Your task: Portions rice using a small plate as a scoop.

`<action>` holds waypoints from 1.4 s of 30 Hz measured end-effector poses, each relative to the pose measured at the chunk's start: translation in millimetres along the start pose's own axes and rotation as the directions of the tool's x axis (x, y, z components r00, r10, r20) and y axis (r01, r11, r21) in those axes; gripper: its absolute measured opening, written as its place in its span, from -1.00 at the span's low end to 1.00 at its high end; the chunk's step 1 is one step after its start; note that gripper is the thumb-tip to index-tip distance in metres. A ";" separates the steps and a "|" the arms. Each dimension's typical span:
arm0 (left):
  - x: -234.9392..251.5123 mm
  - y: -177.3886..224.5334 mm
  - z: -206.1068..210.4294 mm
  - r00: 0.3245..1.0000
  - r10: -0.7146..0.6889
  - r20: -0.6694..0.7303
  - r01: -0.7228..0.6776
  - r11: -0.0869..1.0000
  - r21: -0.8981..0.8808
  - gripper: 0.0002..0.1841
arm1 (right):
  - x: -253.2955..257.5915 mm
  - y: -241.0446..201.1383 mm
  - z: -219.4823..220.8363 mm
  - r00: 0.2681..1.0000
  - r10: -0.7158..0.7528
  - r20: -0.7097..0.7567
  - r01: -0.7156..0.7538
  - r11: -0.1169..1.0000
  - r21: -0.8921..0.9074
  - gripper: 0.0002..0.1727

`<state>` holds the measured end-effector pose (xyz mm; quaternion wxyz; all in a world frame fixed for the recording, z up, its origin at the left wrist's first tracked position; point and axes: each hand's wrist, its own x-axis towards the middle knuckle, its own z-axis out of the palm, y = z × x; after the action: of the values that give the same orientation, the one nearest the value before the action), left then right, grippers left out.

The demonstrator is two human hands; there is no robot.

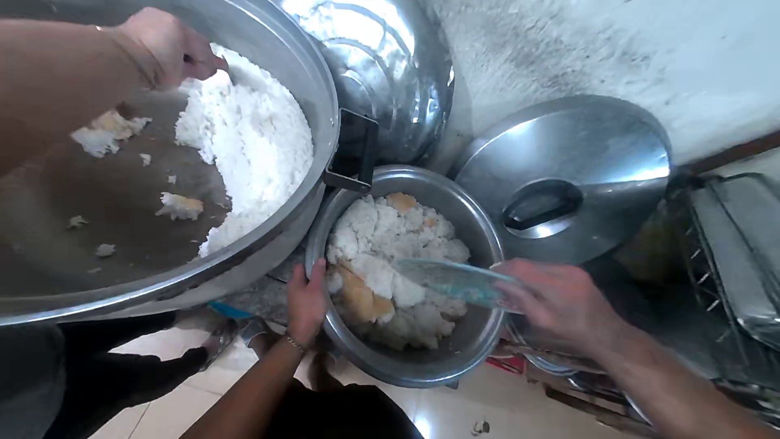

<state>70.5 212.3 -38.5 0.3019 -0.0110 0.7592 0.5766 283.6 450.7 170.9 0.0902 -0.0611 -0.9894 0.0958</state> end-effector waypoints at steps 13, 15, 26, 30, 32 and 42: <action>5.0 -1.0 1.7 1.000 0.025 -0.011 -0.025 1.000 -0.006 -0.48 | 2.7 -68.3 129.0 0.999 0.033 0.015 -0.035 0.992 0.119 -0.81; 3.9 -2.4 -0.7 1.000 0.017 -0.011 -0.017 1.000 -0.003 -0.49 | -9.4 -62.6 91.1 0.999 0.026 -0.035 -0.023 0.996 0.082 -0.77; -4.3 -4.6 -4.1 1.000 0.012 -0.012 -0.012 1.000 0.005 -0.47 | 17.7 -96.8 153.7 0.833 0.536 0.136 -0.552 0.795 0.252 -0.75; 1.5 0.1 -1.8 1.000 0.012 -0.009 -0.013 1.000 -0.028 -0.53 | 7.0 -76.7 83.4 0.828 0.557 -0.063 -0.513 0.798 0.317 -0.81; -1.6 -1.1 -4.4 1.000 0.004 0.002 -0.004 1.000 -0.012 -0.53 | -11.6 -74.6 42.1 0.872 0.436 -0.223 -0.398 0.896 0.197 -0.77; -2.8 0.4 1.3 0.999 -0.019 0.047 0.020 1.000 -0.004 -0.64 | 47.8 -38.3 171.7 0.900 0.429 -0.078 -0.425 0.903 0.069 -0.76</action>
<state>73.3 212.6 -37.0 0.3253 -0.0054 0.7504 0.5754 200.3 389.4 20.8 0.1135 -0.2784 -0.9441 0.1353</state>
